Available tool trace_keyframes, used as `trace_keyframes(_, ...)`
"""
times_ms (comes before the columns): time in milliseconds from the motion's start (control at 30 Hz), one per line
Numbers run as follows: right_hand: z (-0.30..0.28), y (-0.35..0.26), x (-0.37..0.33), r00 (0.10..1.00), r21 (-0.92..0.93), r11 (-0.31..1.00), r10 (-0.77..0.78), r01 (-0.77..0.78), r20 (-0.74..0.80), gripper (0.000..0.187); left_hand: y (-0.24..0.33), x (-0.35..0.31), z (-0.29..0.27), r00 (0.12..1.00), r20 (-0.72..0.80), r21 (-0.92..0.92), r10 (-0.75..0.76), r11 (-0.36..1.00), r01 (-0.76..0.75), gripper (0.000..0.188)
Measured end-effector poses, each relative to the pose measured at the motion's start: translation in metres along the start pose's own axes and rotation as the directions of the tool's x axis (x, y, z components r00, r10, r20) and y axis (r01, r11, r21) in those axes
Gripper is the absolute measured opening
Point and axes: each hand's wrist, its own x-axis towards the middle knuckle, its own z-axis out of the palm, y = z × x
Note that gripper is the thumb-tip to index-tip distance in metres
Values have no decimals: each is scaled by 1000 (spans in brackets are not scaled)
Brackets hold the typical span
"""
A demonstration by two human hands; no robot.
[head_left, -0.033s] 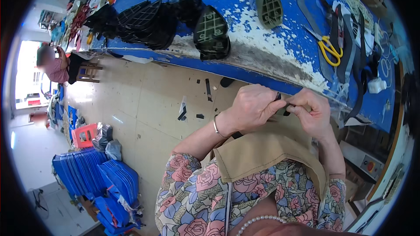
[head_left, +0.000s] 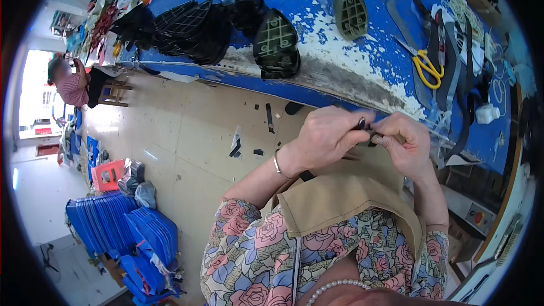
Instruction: The recorder is assembling various plastic and rubber molds with straps for footwear manufacturing.
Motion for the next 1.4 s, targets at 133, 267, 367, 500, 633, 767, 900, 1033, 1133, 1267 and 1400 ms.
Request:
trace_keyframes(133,-1,-5,49,980,-155,973,-184,171,-72,19,-18,1,-27,817,-570,-94,82,982,-164,61)
trace_keyframes(267,20,-1,110,891,-250,887,-430,387,-146,22,-26,-38,-20,738,-667,-266,-105,958,-105,48)
trace_keyframes(367,52,16,144,779,-246,807,-587,537,-220,23,-29,-49,-5,811,-510,-384,-286,920,83,34)
trace_keyframes(500,96,46,149,840,-391,789,-538,475,-66,22,-42,-57,17,886,-363,-321,-287,932,169,28)
trace_keyframes(633,99,36,139,869,-297,863,-467,408,-163,22,-45,-61,21,930,-244,-277,-276,938,206,28)
trace_keyframes(767,80,36,114,832,-348,851,-491,393,-260,16,-47,-51,25,953,-186,-291,-240,940,180,26)
trace_keyframes(900,54,64,49,963,-164,986,-16,-29,-270,7,-43,-21,30,980,-119,-302,-162,946,120,25)
trace_keyframes(1033,49,81,5,893,51,964,260,-260,-368,14,-47,-5,34,976,-108,-312,-191,938,149,27)
trace_keyframes(1133,26,91,-31,798,117,921,382,-373,-466,13,-42,22,53,982,-81,-299,-171,944,140,24)
trace_keyframes(1267,17,91,-48,715,358,828,556,-432,-423,12,-41,36,59,991,-117,-296,-72,955,35,21)
trace_keyframes(1400,11,89,-17,795,418,844,493,-337,-353,16,-29,35,28,875,-454,0,165,983,-186,22)
